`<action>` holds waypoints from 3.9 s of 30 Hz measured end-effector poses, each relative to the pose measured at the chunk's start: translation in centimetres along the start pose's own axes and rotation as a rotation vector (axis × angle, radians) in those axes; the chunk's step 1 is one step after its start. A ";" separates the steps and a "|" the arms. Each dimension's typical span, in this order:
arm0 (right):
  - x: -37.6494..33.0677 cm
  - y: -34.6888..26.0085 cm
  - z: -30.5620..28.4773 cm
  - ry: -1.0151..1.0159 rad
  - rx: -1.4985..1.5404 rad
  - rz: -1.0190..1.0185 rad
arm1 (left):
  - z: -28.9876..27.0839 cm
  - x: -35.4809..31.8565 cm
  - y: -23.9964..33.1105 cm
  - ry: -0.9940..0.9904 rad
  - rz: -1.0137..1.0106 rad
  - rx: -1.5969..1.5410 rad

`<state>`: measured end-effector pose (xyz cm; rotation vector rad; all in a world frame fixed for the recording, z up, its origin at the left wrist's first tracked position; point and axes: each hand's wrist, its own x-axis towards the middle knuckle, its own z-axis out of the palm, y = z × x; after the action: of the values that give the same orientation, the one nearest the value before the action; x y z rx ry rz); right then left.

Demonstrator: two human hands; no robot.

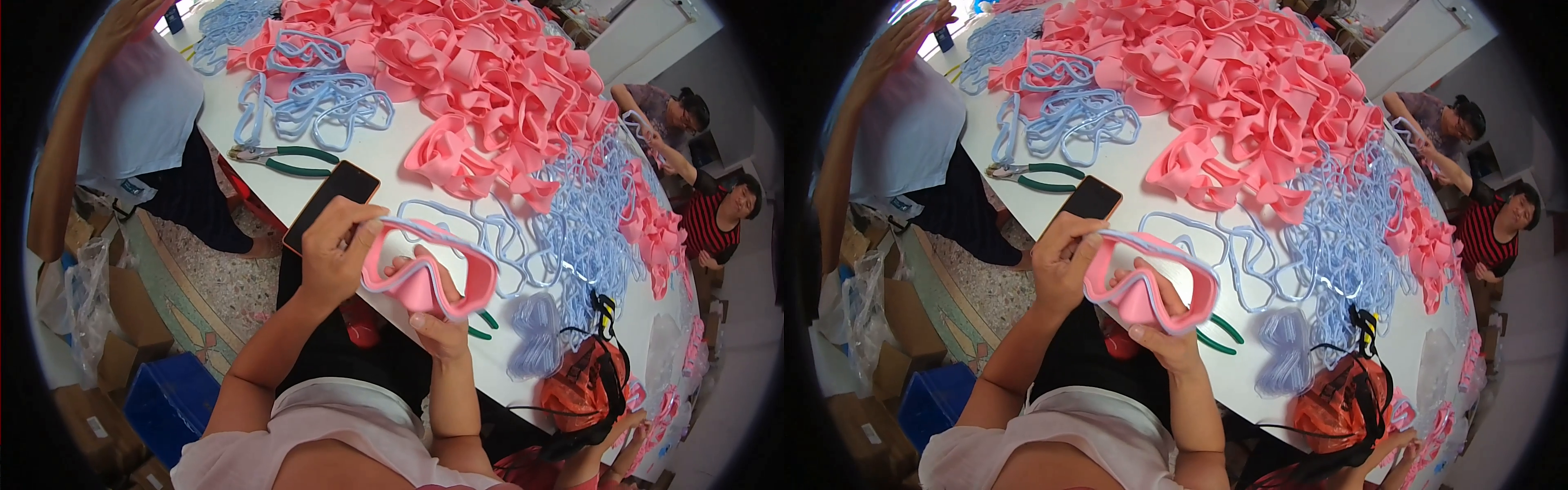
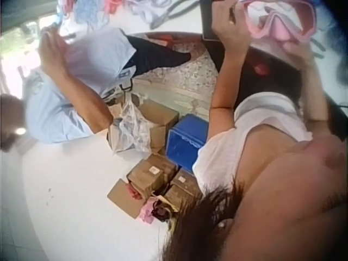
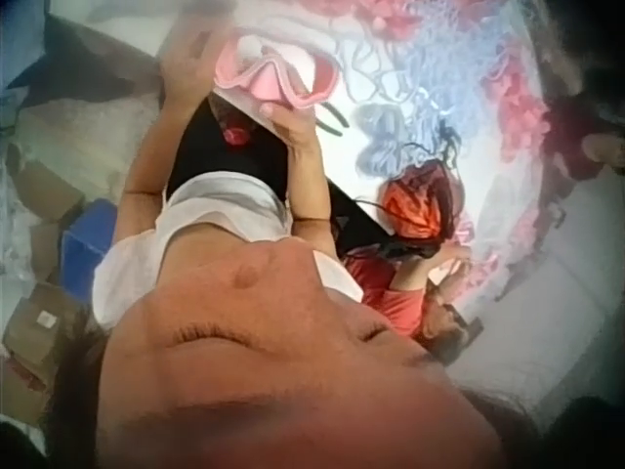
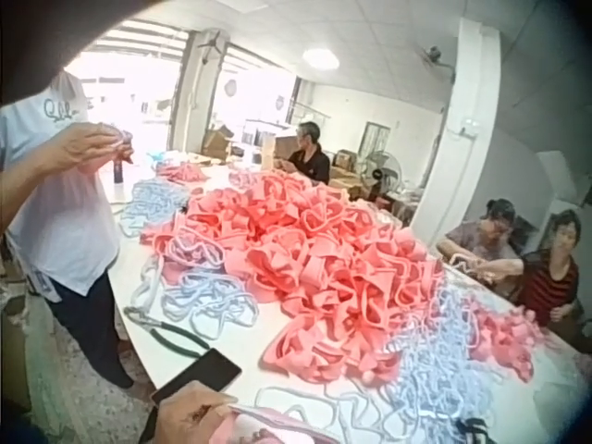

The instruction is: The person is seen assembling the pink and blue diving masks by inserting the glass lens and the plastic frame.

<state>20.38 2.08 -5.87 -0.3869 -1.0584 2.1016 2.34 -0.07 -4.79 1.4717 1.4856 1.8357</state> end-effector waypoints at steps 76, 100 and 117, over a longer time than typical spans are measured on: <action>-0.4 -7.2 3.2 -0.198 -1.619 -0.657 | 2.1 2.0 -1.9 -0.055 0.538 0.129; -8.2 -14.5 -3.1 0.879 -2.176 -0.039 | 0.6 -0.3 -3.2 -0.148 0.290 -0.070; 0.4 -8.5 3.6 -0.142 -2.243 -0.919 | 1.6 -0.6 0.0 -0.074 0.590 0.206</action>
<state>22.18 3.66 3.00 -0.4900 -2.5019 -0.5235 3.97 0.25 -5.21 2.2395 1.3255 1.9396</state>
